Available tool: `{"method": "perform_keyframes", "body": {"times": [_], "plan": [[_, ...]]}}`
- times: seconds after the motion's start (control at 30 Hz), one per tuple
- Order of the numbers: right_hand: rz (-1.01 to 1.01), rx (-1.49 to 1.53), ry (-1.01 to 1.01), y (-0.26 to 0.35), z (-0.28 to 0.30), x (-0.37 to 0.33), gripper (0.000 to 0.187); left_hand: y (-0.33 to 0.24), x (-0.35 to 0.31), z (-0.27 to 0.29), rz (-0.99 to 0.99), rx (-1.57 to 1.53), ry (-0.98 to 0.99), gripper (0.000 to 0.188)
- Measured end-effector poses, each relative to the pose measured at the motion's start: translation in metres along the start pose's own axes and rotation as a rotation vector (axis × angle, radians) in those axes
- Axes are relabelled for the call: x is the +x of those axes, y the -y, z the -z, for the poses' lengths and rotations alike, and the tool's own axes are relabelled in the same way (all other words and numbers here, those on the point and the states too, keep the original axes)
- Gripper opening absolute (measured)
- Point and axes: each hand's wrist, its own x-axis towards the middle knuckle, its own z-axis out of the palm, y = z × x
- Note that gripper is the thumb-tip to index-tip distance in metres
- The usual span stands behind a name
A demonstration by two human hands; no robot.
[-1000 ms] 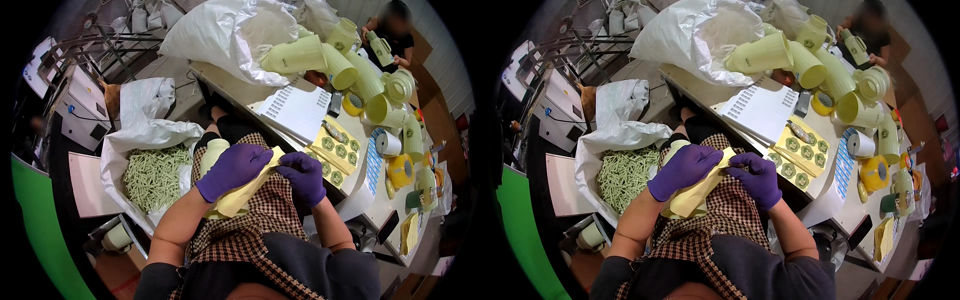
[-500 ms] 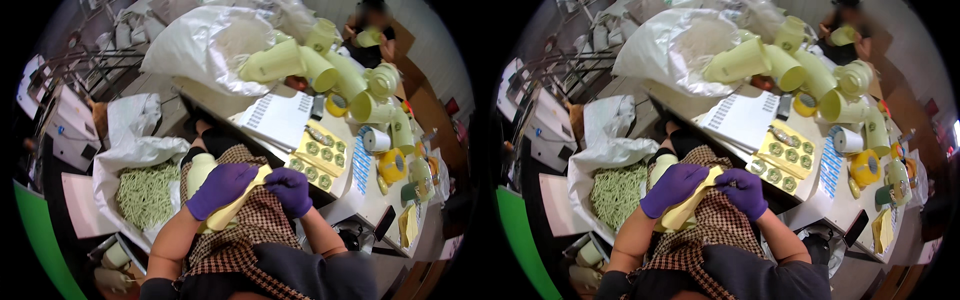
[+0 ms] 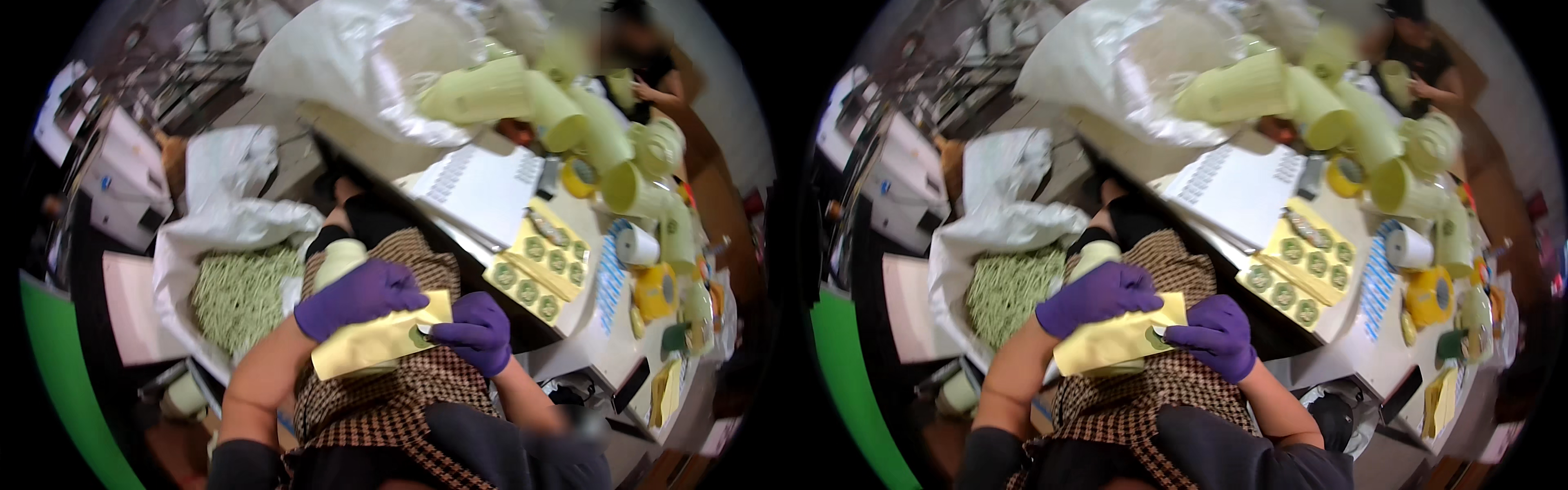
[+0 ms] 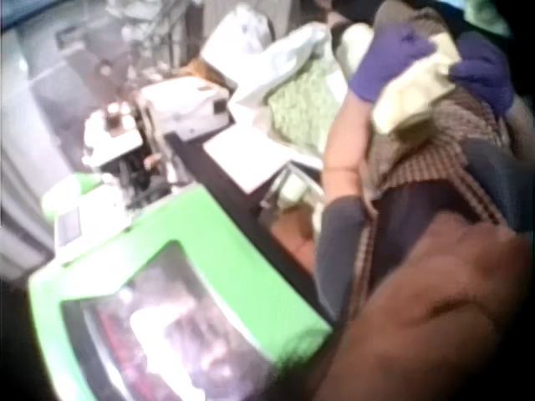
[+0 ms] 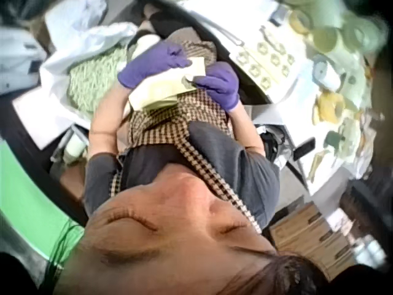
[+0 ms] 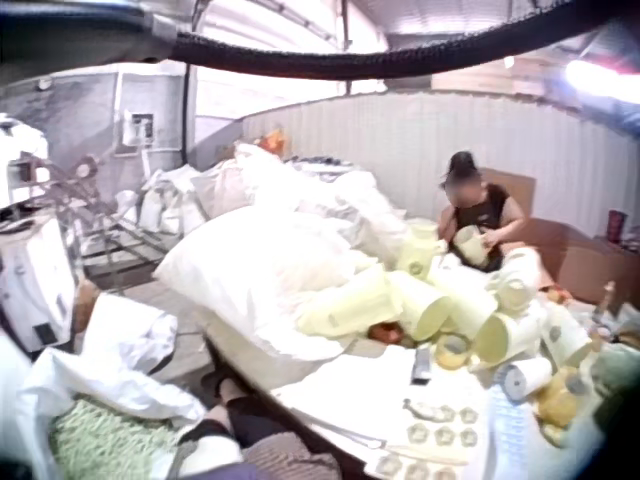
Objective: The person picks up a light-colored plastic container, peels a circular label from a sheet, and applies the label to the front of the container. The person then picks up a plastic handle piece, snaps it into the top of the container, and places the completed unit into a box.
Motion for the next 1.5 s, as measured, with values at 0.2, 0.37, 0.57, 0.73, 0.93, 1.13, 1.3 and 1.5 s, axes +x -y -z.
{"method": "perform_keyframes", "body": {"times": [0.2, 0.37, 0.57, 0.73, 0.93, 1.13, 1.3, 1.5], "plan": [[-0.157, 0.408, -0.407, 0.005, -0.013, 0.003, 0.017, -0.004, -0.014, 0.124, -0.298, 0.474, -0.905, 0.039], [-0.669, 0.572, -0.314, -0.005, -0.020, 0.005, 0.011, 0.119, 0.002, 0.193, -0.472, 0.782, -0.911, 0.027], [-1.250, 0.907, -0.119, -0.007, -0.070, 0.004, 0.015, 0.189, 0.057, 0.100, 0.068, 0.589, -0.396, 0.049], [-1.286, 1.066, -0.003, 0.004, -0.099, -0.004, 0.017, 0.167, 0.000, 0.074, -0.437, 0.225, -0.629, 0.027], [-1.148, 0.877, 0.119, 0.030, -0.105, 0.022, 0.014, 0.162, -0.034, 0.075, -0.323, -0.112, -0.667, 0.026], [-1.147, 0.778, 0.125, 0.040, -0.108, 0.027, 0.016, 0.154, -0.041, 0.074, -0.284, -0.144, -0.688, 0.029], [-1.171, 0.709, 0.139, 0.049, -0.109, 0.024, 0.025, 0.160, -0.042, 0.070, -0.406, 0.044, -0.709, 0.026], [-0.387, 0.164, 0.007, 0.021, -0.121, -0.016, 0.073, 0.148, -0.062, 0.051, -0.300, -0.118, -0.846, 0.026]]}}
